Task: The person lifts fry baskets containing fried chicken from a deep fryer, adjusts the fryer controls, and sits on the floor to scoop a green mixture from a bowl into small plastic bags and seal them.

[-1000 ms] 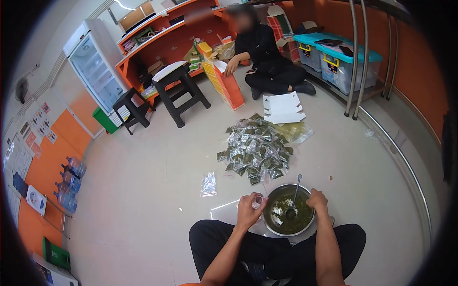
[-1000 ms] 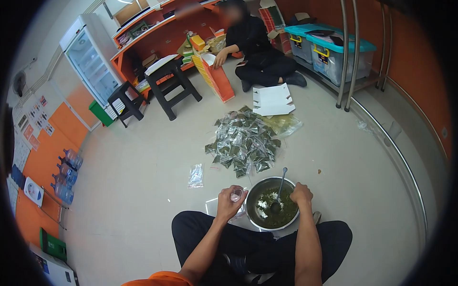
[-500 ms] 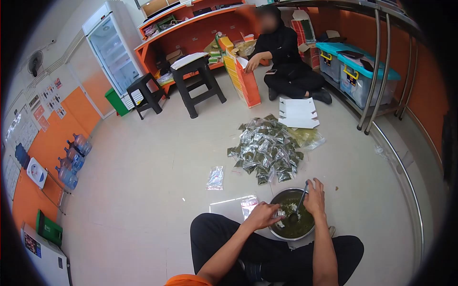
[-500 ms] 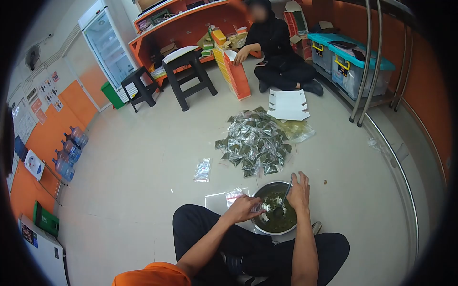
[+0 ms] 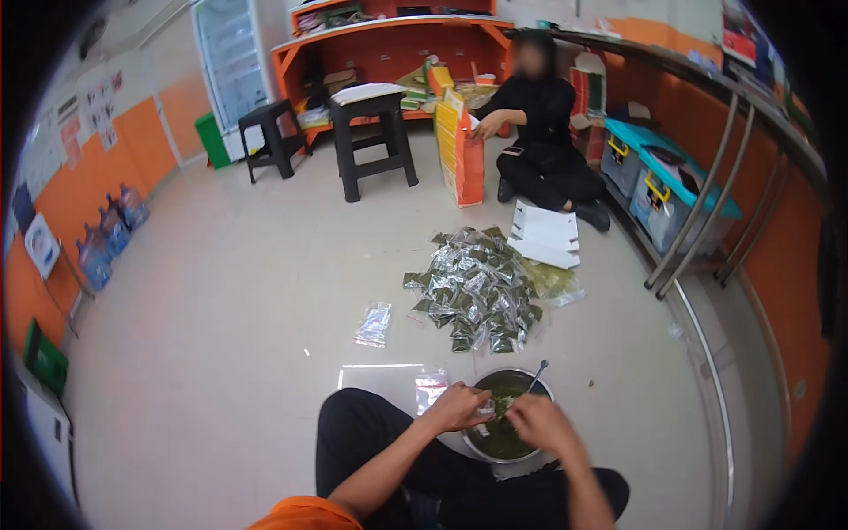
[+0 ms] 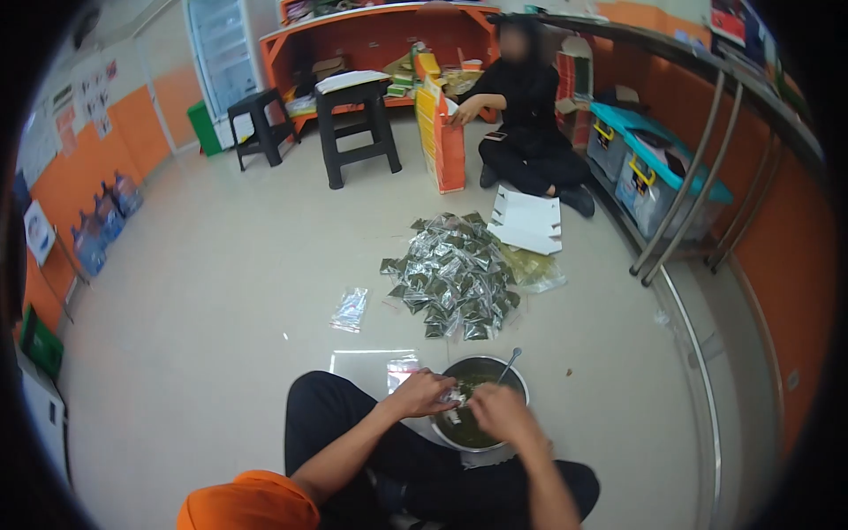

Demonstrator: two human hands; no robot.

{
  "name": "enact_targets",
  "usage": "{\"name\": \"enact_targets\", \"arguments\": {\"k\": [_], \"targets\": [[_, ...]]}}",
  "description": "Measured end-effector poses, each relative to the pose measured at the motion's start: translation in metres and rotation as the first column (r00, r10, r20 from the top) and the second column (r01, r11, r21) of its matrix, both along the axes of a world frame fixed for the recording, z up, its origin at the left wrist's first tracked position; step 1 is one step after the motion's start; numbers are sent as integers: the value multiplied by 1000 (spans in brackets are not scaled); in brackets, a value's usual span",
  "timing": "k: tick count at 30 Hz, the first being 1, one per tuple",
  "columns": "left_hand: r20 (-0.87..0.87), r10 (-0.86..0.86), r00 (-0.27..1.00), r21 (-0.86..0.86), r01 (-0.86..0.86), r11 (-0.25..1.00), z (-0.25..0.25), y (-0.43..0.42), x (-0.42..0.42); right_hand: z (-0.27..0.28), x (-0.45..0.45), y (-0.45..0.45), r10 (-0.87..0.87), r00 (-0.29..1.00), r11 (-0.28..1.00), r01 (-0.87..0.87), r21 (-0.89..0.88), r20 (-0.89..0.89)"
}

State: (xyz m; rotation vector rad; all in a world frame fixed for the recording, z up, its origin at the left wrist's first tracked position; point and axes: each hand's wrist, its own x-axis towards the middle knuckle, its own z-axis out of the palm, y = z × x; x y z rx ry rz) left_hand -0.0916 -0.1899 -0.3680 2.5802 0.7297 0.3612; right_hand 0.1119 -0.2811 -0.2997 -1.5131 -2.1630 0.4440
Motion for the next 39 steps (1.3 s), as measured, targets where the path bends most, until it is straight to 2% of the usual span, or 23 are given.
{"name": "enact_targets", "arguments": {"k": [2,4,6,8,9,10,12,13,14,16,19,22,23,25,26,27,30,31,34,36,37,38,39], "targets": [[3,-4,1000,6,4,1000,-10,3,1,23,-22,-14,124,980,992,-124,-12,156],[-9,-4,1000,20,4,1000,-16,2,-1,23,-43,-25,238,970,971,-238,9,-54],[-26,0,1000,22,0,1000,-23,2,0,18,-64,-37,352,905,925,-375,-57,-241],[-59,3,998,21,-2,1000,-20,2,1,9,-72,-45,471,861,832,-506,-229,-191],[34,-1,999,69,-2,998,-19,2,1,7,-72,-42,491,850,791,-526,-313,-189],[4,9,1000,66,-9,998,-19,3,-1,7,-69,-39,508,840,740,-539,-401,-191],[-46,19,999,45,-17,999,-18,1,0,13,-61,-19,393,880,775,-473,-419,-266],[17,10,1000,20,-10,1000,-22,1,-1,20,-59,-6,281,919,873,-364,-325,-275],[30,2,1000,16,-2,1000,-27,0,-1,28,-60,-1,79,943,940,-178,-290,-324],[46,-23,999,29,22,999,-30,4,3,27,-47,-2,-20,959,996,-4,-87,-283],[-13,11,1000,62,-10,998,-21,2,-4,26,-24,-27,233,972,933,-233,-275,-36],[34,4,999,34,-5,999,-20,-4,-3,22,-51,-13,149,987,983,-154,-96,-58],[28,-38,999,-26,38,999,-13,-3,0,15,-68,-15,1,995,996,9,91,-102],[16,-30,999,26,30,999,-16,-4,10,23,-64,-35,185,975,971,-201,-126,-126],[2,-17,1000,54,16,998,-18,-3,10,23,-63,-44,282,946,923,-312,-226,-158],[-66,-6,998,41,9,999,-16,-3,8,20,-52,-46,393,916,838,-391,-379,-77],[58,-28,998,34,26,999,-13,-9,-3,3,-42,-26,200,959,970,-164,-181,199],[8,-41,999,24,40,999,-10,-7,-2,3,-40,-22,53,971,999,-50,-16,235],[34,-18,999,20,18,1000,-14,-5,8,32,-28,-31,-92,995,994,90,-57,-32],[176,-77,981,-56,88,995,-41,-3,22,31,-9,-44,-43,998,999,42,-20,-41],[124,-25,992,-52,31,998,-46,-4,22,10,11,-42,9,1000,1000,-9,-1,-20],[134,-50,990,64,42,997,-52,-2,19,-13,18,-35,55,998,999,-55,-4,8],[70,-78,995,93,71,993,-31,-4,9,-14,-6,-19,66,995,998,-67,13,73]]}}
